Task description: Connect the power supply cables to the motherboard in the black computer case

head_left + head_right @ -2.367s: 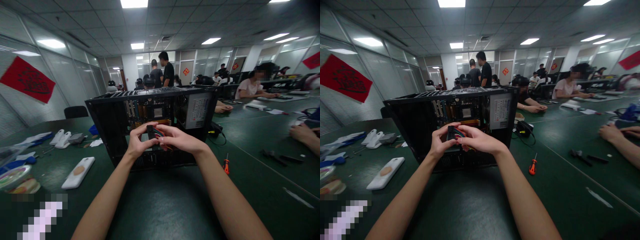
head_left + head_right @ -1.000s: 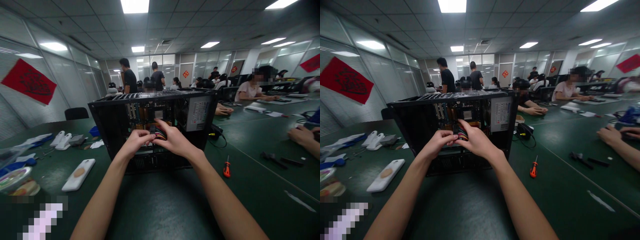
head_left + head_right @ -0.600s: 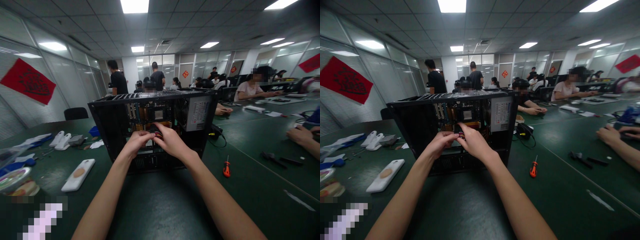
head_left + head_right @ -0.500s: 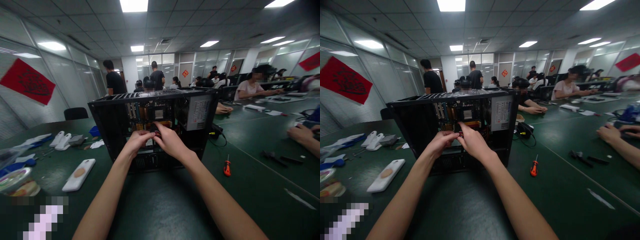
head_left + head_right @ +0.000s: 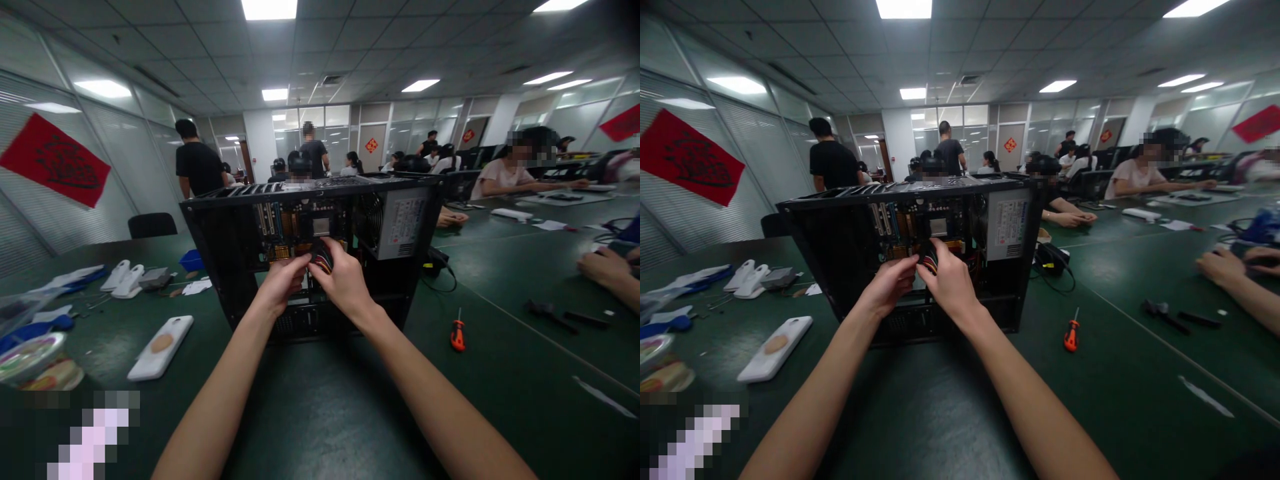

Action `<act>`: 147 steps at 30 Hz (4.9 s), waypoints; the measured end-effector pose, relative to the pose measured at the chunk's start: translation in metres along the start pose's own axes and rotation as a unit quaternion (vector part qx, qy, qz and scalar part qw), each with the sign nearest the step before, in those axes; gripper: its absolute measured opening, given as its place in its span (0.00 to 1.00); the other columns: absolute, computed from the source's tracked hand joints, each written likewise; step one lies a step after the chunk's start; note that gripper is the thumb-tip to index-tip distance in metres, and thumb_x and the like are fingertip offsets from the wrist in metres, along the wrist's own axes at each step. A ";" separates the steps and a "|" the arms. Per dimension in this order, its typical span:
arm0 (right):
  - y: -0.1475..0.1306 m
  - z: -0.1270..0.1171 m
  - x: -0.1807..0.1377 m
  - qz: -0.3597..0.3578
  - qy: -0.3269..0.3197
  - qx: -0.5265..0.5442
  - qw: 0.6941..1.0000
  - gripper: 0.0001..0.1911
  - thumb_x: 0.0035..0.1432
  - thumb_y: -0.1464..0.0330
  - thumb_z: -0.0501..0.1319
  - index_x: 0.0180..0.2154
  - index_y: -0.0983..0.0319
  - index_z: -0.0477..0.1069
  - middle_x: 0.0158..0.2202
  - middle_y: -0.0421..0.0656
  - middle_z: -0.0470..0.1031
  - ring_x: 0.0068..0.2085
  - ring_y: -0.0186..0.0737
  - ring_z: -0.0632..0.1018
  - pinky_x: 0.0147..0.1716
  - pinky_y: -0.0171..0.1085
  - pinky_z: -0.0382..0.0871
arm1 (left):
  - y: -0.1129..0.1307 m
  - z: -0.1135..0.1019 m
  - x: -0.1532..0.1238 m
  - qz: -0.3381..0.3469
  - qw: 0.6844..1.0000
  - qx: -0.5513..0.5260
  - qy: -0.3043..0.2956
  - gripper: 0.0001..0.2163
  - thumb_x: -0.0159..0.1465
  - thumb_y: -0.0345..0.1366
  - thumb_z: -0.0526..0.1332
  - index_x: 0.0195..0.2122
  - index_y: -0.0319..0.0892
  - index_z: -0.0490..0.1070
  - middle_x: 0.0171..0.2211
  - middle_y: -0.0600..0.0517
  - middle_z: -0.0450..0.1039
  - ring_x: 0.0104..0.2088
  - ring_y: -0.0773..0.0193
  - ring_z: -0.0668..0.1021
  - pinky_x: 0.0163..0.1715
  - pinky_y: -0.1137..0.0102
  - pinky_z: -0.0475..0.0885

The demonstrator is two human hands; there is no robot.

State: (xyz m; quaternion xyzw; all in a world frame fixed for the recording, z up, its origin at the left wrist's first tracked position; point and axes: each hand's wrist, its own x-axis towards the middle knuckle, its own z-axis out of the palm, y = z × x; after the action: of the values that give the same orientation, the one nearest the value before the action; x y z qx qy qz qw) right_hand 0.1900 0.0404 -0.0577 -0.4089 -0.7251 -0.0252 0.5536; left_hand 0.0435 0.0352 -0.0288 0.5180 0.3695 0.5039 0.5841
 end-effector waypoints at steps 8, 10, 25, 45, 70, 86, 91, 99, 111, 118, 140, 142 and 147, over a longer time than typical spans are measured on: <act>-0.008 0.001 -0.001 0.069 0.008 -0.046 0.997 0.19 0.56 0.62 0.64 0.49 0.60 0.71 0.44 0.48 0.79 0.44 0.52 0.80 0.43 0.45 0.73 | -0.010 -0.005 0.009 0.066 0.984 0.136 0.091 0.18 0.50 0.50 0.67 0.28 0.36 0.74 0.17 0.58 0.57 0.19 0.73 0.55 0.19 0.72 0.46; -0.011 0.001 0.001 0.072 0.012 -0.063 0.995 0.16 0.55 0.63 0.64 0.46 0.60 0.73 0.43 0.48 0.79 0.45 0.52 0.79 0.44 0.46 0.73 | -0.011 -0.006 0.010 0.063 0.984 0.143 0.088 0.19 0.50 0.50 0.67 0.28 0.37 0.74 0.17 0.59 0.57 0.18 0.73 0.55 0.19 0.72 0.46; -0.028 0.026 0.010 -0.001 0.141 -0.055 0.988 0.20 0.59 0.63 0.62 0.52 0.62 0.68 0.49 0.51 0.76 0.51 0.50 0.76 0.51 0.46 0.71 | 0.013 -0.012 0.000 0.092 0.985 0.099 0.110 0.17 0.49 0.46 0.70 0.28 0.35 0.75 0.20 0.55 0.64 0.20 0.73 0.59 0.21 0.73 0.50; -0.031 0.007 0.012 -0.005 0.115 -0.035 0.993 0.23 0.58 0.63 0.61 0.55 0.61 0.68 0.51 0.51 0.74 0.53 0.49 0.76 0.52 0.44 0.73 | 0.025 -0.007 -0.011 0.069 0.996 0.061 0.019 0.18 0.49 0.46 0.71 0.23 0.36 0.70 0.19 0.58 0.56 0.20 0.75 0.54 0.20 0.73 0.45; 0.012 -0.038 0.021 -0.238 -0.065 -0.114 0.962 0.24 0.67 0.74 0.51 0.61 0.55 0.65 0.61 0.48 0.68 0.59 0.46 0.71 0.56 0.47 0.71 | 0.008 -0.006 -0.003 0.062 0.997 0.033 0.040 0.18 0.50 0.44 0.73 0.36 0.36 0.77 0.34 0.50 0.75 0.33 0.68 0.74 0.33 0.74 0.68; 0.054 -0.038 0.000 -0.007 -0.265 -0.279 0.923 0.14 0.69 0.71 0.48 0.50 0.59 0.70 0.50 0.48 0.72 0.42 0.42 0.77 0.35 0.36 0.70 | -0.039 -0.017 0.020 0.206 0.838 0.501 0.067 0.17 0.66 0.33 0.54 0.54 0.39 0.73 0.44 0.46 0.79 0.41 0.59 0.80 0.44 0.66 0.72; 0.065 -0.035 0.008 0.021 -0.256 -0.250 0.934 0.14 0.68 0.67 0.50 0.47 0.58 0.73 0.50 0.47 0.73 0.47 0.45 0.76 0.42 0.38 0.69 | -0.038 -0.019 0.026 0.219 0.778 0.588 0.016 0.12 0.68 0.39 0.57 0.44 0.42 0.80 0.41 0.47 0.80 0.42 0.56 0.80 0.44 0.66 0.73; 0.065 -0.034 0.005 0.046 -0.246 -0.261 0.932 0.13 0.66 0.69 0.51 0.46 0.60 0.73 0.49 0.48 0.74 0.46 0.46 0.76 0.41 0.39 0.68 | -0.024 -0.012 0.080 0.326 0.654 0.681 -0.043 0.10 0.68 0.34 0.60 0.48 0.42 0.77 0.47 0.48 0.77 0.47 0.59 0.79 0.47 0.67 0.72; 0.065 -0.027 0.007 0.039 -0.276 -0.252 0.927 0.12 0.65 0.67 0.53 0.42 0.60 0.75 0.49 0.49 0.74 0.46 0.46 0.77 0.40 0.38 0.68 | -0.036 -0.025 0.074 0.253 0.655 0.711 -0.034 0.09 0.66 0.32 0.61 0.46 0.43 0.77 0.46 0.50 0.80 0.47 0.59 0.80 0.47 0.68 0.73; 0.065 -0.027 0.007 0.048 -0.284 -0.249 0.925 0.12 0.65 0.66 0.53 0.43 0.60 0.74 0.49 0.48 0.74 0.46 0.45 0.77 0.37 0.37 0.68 | -0.032 -0.019 0.067 0.205 0.645 0.736 -0.021 0.10 0.67 0.33 0.60 0.48 0.44 0.77 0.46 0.50 0.80 0.48 0.58 0.80 0.47 0.69 0.72; 0.065 -0.027 0.005 0.053 -0.285 -0.254 0.923 0.11 0.63 0.66 0.56 0.43 0.60 0.75 0.48 0.46 0.75 0.47 0.45 0.77 0.37 0.36 0.67 | -0.034 -0.023 0.067 0.222 0.605 0.764 -0.040 0.11 0.67 0.33 0.60 0.48 0.45 0.77 0.49 0.49 0.78 0.48 0.58 0.79 0.43 0.68 0.72; 0.065 -0.027 0.005 0.053 -0.283 -0.251 0.924 0.11 0.64 0.66 0.56 0.43 0.60 0.75 0.48 0.46 0.75 0.47 0.44 0.77 0.37 0.36 0.67 | -0.032 -0.021 0.066 0.222 0.593 0.773 -0.041 0.11 0.67 0.33 0.59 0.49 0.45 0.76 0.48 0.49 0.78 0.47 0.57 0.80 0.42 0.69 0.72; 0.065 -0.026 0.005 0.052 -0.283 -0.251 0.924 0.11 0.64 0.66 0.56 0.44 0.59 0.75 0.49 0.46 0.75 0.47 0.45 0.77 0.38 0.37 0.68 | -0.027 -0.014 0.062 0.205 0.562 0.800 -0.052 0.12 0.69 0.31 0.55 0.49 0.45 0.76 0.46 0.48 0.79 0.46 0.56 0.80 0.38 0.68 0.72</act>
State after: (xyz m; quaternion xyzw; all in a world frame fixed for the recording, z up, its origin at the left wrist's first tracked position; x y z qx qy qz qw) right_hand 0.2504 0.0740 -0.0707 -0.5619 -0.7991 -0.0603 0.2052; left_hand 0.0491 0.1002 -0.0519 0.8601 0.4740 0.0810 -0.1704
